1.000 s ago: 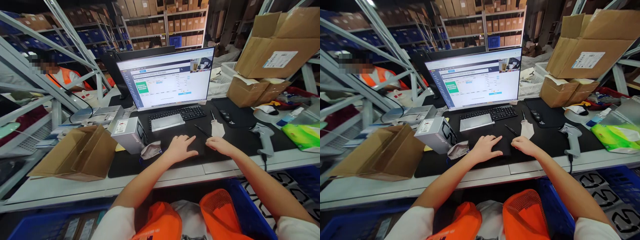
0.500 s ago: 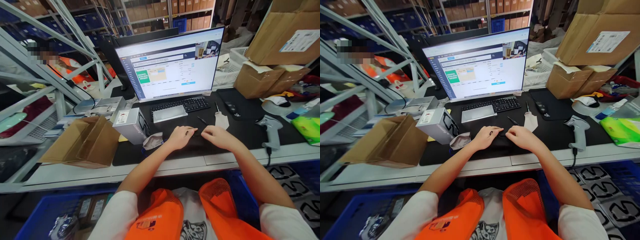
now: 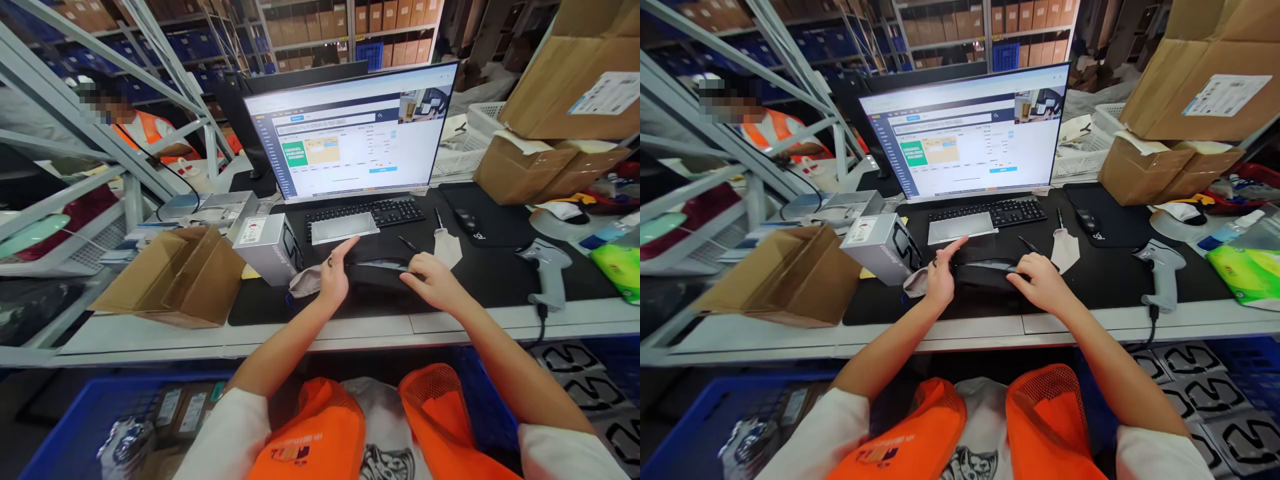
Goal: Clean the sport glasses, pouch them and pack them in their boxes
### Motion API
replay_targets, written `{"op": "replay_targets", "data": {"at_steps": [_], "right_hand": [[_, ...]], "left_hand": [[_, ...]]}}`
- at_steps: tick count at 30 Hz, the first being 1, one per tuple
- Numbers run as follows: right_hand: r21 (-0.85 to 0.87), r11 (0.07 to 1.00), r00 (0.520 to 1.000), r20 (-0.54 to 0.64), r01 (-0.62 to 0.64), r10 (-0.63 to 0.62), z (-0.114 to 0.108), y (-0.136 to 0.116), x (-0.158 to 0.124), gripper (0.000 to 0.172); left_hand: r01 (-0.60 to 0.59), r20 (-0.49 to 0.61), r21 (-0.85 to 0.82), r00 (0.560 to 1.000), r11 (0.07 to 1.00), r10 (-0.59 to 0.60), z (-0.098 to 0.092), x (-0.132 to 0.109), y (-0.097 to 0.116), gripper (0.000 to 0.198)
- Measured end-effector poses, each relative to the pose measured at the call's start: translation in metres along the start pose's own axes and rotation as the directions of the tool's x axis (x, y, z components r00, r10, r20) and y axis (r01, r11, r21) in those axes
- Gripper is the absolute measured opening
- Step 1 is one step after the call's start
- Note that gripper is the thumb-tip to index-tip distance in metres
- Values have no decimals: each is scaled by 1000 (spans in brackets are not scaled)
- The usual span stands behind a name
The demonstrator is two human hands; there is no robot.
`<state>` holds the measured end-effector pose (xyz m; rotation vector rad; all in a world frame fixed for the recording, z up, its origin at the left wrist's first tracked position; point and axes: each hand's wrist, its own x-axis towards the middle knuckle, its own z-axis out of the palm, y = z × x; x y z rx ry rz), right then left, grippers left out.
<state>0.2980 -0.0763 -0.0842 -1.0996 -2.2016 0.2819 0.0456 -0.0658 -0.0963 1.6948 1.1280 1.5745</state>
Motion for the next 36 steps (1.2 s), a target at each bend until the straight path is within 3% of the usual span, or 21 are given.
{"op": "replay_targets", "data": {"at_steps": [3,5,8,11,15,18,20,22,24,27,32,36], "right_hand": [[-164,980,992,75,114,-103,12,-21,3,32],[-166,974,987,70,156,-146,14,-26,0,37],[-104,989,993,-28,108,-112,11,-21,-8,43],[-80,996,997,-57,49,-53,13,-22,-6,41],[-116,993,1000,9,20,-19,28,-41,8,39],[-119,991,992,119,60,-45,36,-54,16,38],[-71,994,981,181,87,-73,39,-57,19,35],[-52,995,983,166,84,-75,40,-57,23,32],[-123,989,993,92,79,-68,40,-57,28,30],[-311,943,993,40,120,-114,40,-60,36,27],[-541,827,987,131,153,-97,34,-74,46,21],[-609,775,977,206,170,-52,33,-79,52,24]], "left_hand": [[-133,11,-69,991,989,135,6,3,-4,67],[-169,-13,-15,986,985,169,2,10,-12,64],[-60,-17,96,998,994,62,-12,18,-26,58],[-10,35,25,999,1000,9,-21,15,-31,52],[-60,149,-79,986,995,72,-25,5,-26,53],[100,194,-11,976,995,-96,-33,5,-24,57],[183,242,42,952,982,-187,-38,8,-25,47],[188,305,78,931,979,-203,-42,10,-26,30],[160,342,70,923,985,-175,-43,9,-25,19],[121,372,48,919,991,-130,-41,5,-22,20],[53,442,69,893,996,-78,-42,2,-19,31],[-34,505,109,863,993,-26,-44,1,-17,37]]}}
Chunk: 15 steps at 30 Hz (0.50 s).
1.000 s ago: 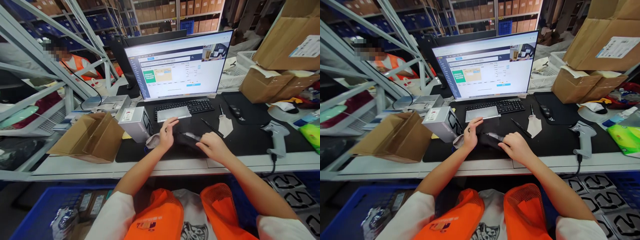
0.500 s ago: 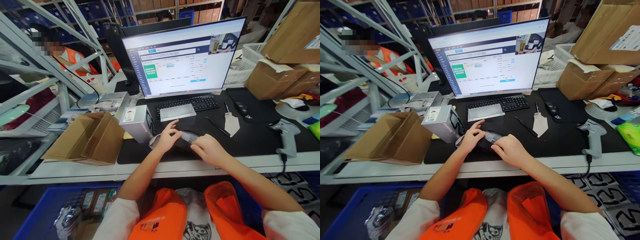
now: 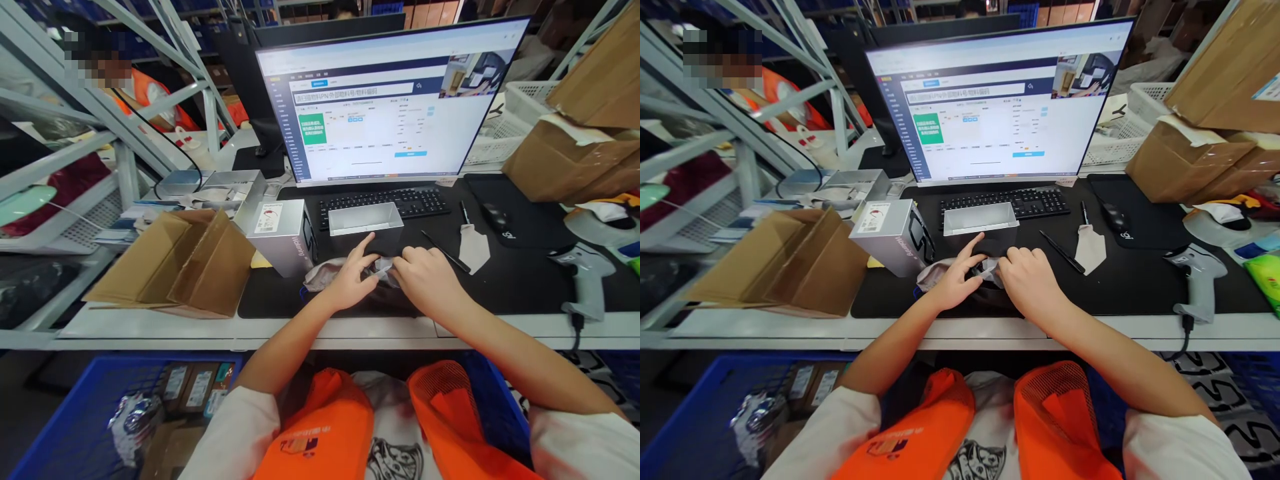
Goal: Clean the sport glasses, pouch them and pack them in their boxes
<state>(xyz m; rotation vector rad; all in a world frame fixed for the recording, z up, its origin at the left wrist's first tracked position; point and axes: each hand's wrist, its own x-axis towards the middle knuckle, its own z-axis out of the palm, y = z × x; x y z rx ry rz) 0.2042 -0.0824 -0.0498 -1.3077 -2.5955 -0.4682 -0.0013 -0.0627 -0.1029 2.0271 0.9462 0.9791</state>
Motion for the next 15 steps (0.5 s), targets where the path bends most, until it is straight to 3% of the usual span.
{"op": "replay_targets", "data": {"at_steps": [6,15], "right_hand": [[76,996,998,45,43,-46,10,4,6,27],[397,912,993,-2,107,-115,11,23,-15,13]], "left_hand": [[-39,50,47,998,998,37,-2,-1,3,40],[-88,40,56,996,995,85,-3,0,6,34]]}}
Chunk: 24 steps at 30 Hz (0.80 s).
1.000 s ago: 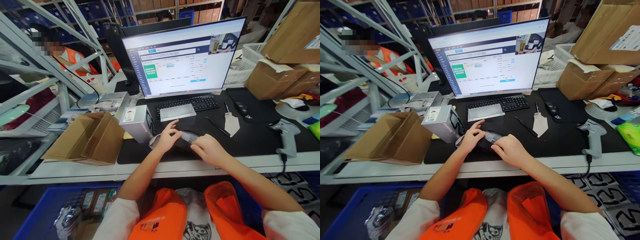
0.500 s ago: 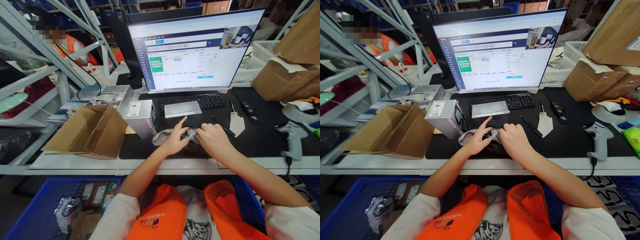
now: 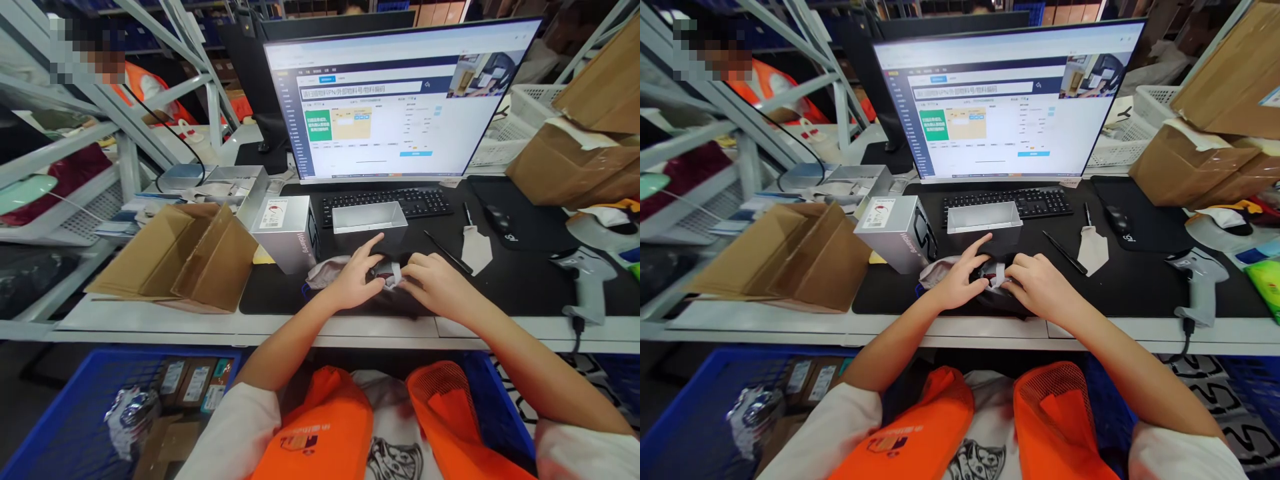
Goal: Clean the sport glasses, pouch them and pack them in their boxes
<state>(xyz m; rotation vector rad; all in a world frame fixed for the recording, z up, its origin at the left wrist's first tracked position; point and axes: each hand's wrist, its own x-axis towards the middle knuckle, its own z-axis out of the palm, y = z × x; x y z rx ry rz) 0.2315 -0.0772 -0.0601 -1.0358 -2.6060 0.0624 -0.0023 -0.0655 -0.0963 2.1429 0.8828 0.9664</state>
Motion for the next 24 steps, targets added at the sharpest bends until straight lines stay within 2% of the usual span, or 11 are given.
{"op": "replay_targets", "data": {"at_steps": [6,9,11,13,15,17,20,24], "right_hand": [[195,981,992,-128,2,24,-5,5,-25,1],[284,959,979,-201,15,44,1,11,-33,4],[305,952,949,-296,-13,108,6,14,-35,8],[305,950,898,-396,-67,191,10,14,-31,10],[309,946,864,-445,-99,236,12,10,-23,7],[313,947,868,-448,-71,213,14,3,-11,5],[307,951,898,-424,23,115,16,-4,7,3],[240,969,917,-397,65,37,18,-2,13,6]], "left_hand": [[-34,-4,-12,999,999,34,1,0,-4,34],[-33,1,-21,999,999,33,1,0,-7,35],[-17,4,-27,1000,999,17,1,1,-9,34],[-6,0,-45,1000,999,6,2,1,-11,35],[-2,-9,-81,1000,997,1,2,2,-13,39],[10,-26,-129,1000,992,-13,4,2,-15,46],[48,-95,-224,993,973,-71,9,3,-20,56],[82,-227,-305,961,949,-156,17,5,-26,54]]}}
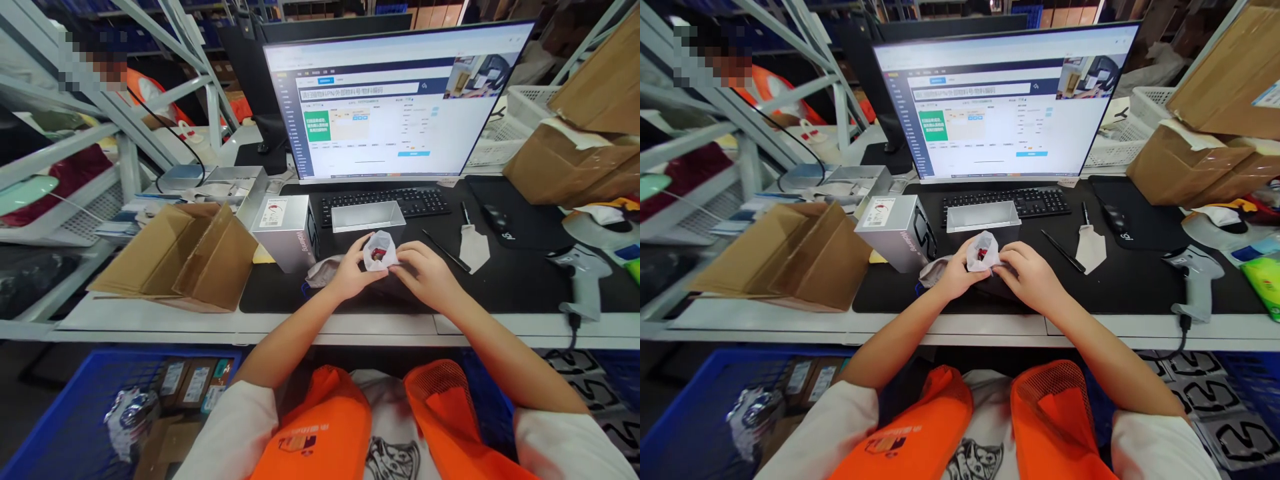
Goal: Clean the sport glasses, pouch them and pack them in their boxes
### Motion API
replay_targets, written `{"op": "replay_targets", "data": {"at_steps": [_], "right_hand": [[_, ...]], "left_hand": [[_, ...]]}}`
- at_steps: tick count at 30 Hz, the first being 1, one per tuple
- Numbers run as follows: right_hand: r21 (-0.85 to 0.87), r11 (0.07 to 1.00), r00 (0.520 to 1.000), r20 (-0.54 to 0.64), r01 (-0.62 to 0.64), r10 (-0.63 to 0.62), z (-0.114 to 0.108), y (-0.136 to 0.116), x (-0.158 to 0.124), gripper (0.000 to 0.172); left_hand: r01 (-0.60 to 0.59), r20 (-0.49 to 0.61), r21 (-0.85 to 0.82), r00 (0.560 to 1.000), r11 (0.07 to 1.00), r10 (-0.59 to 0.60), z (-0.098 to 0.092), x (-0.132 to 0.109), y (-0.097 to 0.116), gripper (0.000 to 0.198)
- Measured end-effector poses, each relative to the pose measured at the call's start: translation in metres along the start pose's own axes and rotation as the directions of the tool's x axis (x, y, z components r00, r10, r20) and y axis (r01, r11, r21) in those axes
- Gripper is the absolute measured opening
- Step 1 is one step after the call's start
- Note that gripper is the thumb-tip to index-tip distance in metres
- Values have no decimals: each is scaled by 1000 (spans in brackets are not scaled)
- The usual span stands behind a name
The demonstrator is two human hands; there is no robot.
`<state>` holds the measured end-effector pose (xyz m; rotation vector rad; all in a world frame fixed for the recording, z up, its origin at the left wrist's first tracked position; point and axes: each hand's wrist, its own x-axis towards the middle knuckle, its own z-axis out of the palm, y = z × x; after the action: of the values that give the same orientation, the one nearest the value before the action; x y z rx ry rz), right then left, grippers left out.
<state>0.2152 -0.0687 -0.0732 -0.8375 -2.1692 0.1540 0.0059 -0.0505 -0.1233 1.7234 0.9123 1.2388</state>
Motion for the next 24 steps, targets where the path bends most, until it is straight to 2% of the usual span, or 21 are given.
{"op": "replay_targets", "data": {"at_steps": [3,6,7,9,13,15,17,19,21,24], "right_hand": [[-126,992,999,-40,-20,15,-4,6,-8,21],[-203,976,996,-65,-76,64,-12,10,-21,12],[-204,975,995,-45,-94,86,-15,11,-25,9],[-181,972,987,36,-151,160,-21,12,-32,14],[-89,929,907,201,-360,371,-28,18,-45,21],[-64,913,885,229,-402,406,-29,24,-51,24],[-67,916,883,248,-395,399,-29,30,-56,26],[-79,920,883,262,-383,390,-28,34,-60,27],[-78,925,887,262,-373,380,-25,35,-65,28],[-30,942,904,274,-334,329,-18,32,-69,29]], "left_hand": [[-7,-108,27,994,1000,10,4,-1,-3,49],[-41,-170,106,984,993,59,5,-3,-2,42],[-56,-181,141,980,988,81,5,-4,-1,40],[-89,-194,217,972,972,132,3,-4,3,35],[-162,-158,310,963,937,219,-3,-3,12,29],[-192,-124,322,962,927,242,-6,-2,16,30],[-207,-100,326,963,922,252,-10,-2,15,35],[-193,-124,303,963,933,240,-13,-2,12,42],[-139,-226,215,956,967,188,-15,-2,9,47],[-43,-404,-109,915,993,-5,-18,2,9,53]]}}
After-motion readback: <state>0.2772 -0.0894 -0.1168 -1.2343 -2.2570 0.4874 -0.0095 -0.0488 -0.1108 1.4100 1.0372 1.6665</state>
